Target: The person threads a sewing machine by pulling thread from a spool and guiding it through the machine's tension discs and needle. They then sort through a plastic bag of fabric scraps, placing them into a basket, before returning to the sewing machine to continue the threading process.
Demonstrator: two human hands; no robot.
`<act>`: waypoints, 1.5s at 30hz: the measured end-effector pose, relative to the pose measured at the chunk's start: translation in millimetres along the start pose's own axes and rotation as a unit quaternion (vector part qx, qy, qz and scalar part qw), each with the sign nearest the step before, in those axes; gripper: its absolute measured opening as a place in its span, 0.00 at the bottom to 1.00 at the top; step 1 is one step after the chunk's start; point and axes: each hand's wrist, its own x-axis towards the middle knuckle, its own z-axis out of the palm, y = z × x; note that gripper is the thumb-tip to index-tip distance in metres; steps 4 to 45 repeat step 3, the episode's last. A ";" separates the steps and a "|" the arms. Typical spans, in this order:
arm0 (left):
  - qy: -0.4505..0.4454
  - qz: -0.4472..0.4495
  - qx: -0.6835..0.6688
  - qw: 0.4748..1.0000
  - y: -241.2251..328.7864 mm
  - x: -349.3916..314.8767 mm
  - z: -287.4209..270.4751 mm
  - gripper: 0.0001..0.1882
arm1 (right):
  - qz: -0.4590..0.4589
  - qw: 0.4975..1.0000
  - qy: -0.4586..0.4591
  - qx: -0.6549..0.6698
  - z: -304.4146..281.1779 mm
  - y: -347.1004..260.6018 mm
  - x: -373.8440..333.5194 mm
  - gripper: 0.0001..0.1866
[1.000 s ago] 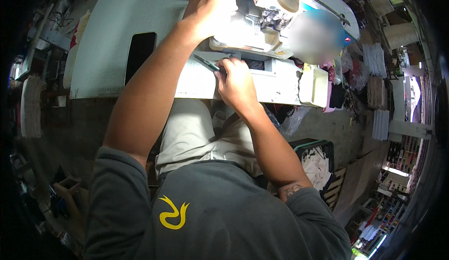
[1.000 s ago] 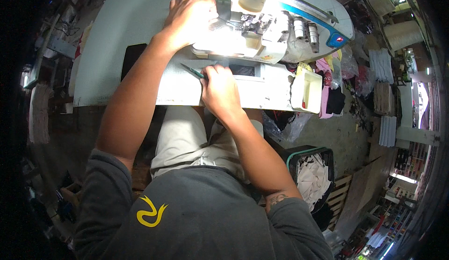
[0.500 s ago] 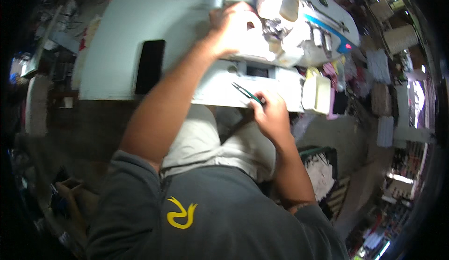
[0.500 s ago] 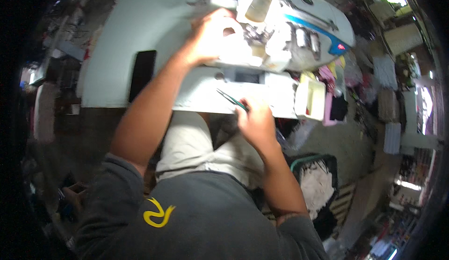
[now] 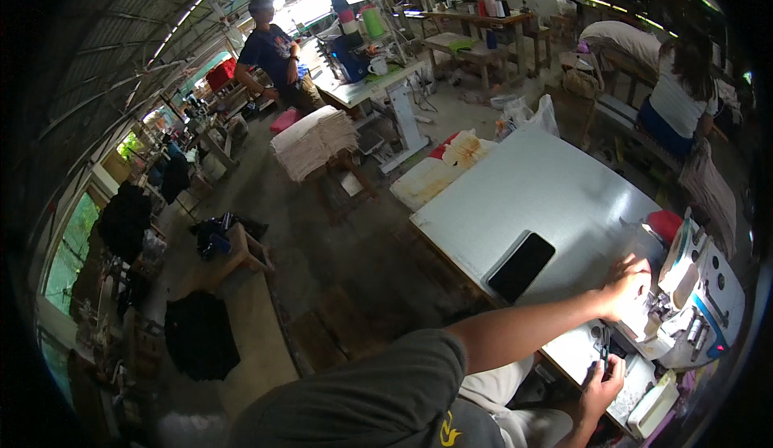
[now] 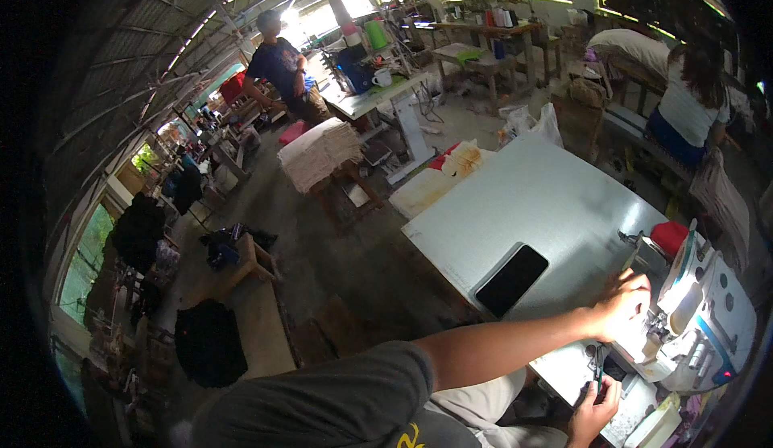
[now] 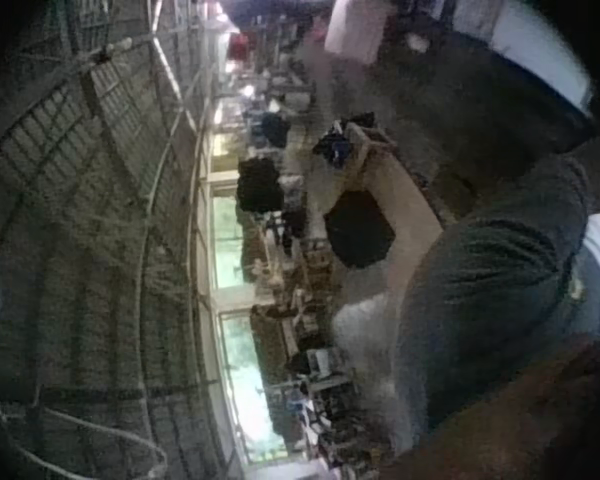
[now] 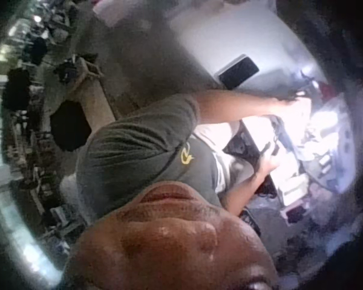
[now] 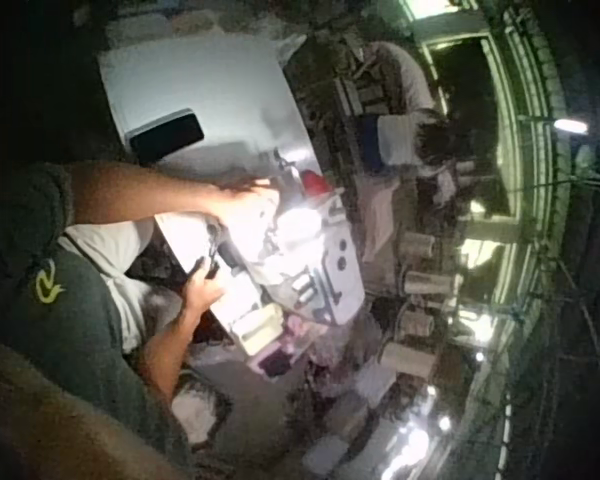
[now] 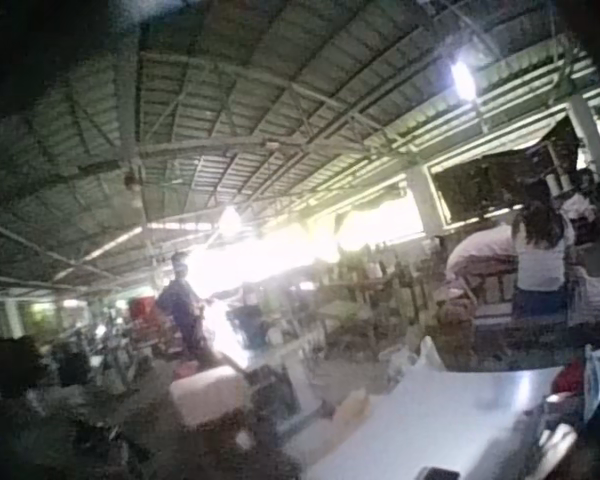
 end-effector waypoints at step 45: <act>-0.015 -0.006 0.006 1.000 6.3 1.4 -2.5 0.08 | 0.076 0.996 -0.016 0.039 -4.4 13.2 0.0 0.06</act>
